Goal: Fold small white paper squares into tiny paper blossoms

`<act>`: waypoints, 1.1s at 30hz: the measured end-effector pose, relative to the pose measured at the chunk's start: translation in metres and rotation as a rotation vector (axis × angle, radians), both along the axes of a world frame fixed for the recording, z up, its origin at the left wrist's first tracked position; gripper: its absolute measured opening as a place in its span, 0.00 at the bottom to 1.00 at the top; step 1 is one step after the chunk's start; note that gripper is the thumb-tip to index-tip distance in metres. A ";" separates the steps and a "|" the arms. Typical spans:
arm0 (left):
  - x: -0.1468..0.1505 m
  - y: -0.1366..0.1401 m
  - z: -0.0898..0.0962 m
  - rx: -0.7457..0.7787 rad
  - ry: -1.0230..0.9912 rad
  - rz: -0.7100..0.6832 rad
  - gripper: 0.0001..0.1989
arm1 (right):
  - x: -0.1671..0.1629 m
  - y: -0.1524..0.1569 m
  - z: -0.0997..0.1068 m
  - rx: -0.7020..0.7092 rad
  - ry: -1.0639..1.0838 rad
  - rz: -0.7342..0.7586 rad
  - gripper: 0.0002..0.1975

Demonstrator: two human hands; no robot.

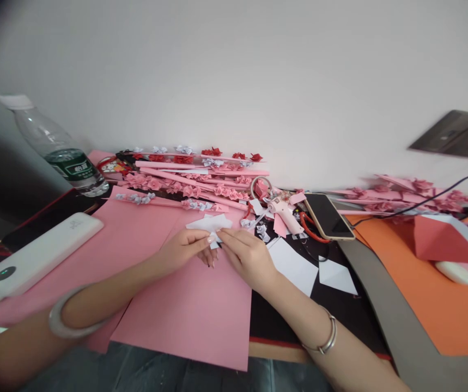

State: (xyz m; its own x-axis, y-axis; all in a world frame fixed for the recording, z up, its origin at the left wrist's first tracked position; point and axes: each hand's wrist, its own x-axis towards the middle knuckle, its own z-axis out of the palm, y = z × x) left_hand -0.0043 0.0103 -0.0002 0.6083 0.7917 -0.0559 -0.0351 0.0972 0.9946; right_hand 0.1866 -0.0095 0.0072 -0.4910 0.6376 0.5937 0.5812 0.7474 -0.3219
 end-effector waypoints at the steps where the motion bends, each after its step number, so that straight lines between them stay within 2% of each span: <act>1: 0.000 0.000 0.000 -0.012 -0.007 0.000 0.18 | 0.000 -0.001 0.000 -0.002 0.000 0.004 0.17; 13: 0.001 0.000 0.005 -0.258 -0.117 0.025 0.15 | 0.003 0.000 -0.002 0.046 0.014 0.054 0.17; 17: 0.001 0.001 0.005 -0.288 -0.143 0.041 0.15 | 0.004 0.002 -0.002 0.066 -0.001 0.101 0.19; 22: -0.001 0.001 0.003 -0.318 -0.174 0.058 0.14 | 0.004 0.001 0.000 0.009 -0.037 0.138 0.21; 33: -0.002 0.002 0.000 -0.378 -0.242 0.030 0.12 | 0.002 -0.001 0.006 -0.055 -0.053 0.176 0.21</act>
State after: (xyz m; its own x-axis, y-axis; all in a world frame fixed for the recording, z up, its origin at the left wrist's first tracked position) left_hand -0.0060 0.0120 -0.0001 0.6167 0.7606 -0.2029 -0.2710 0.4472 0.8524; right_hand 0.1890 -0.0105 0.0131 -0.6276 0.5699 0.5304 0.4604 0.8211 -0.3375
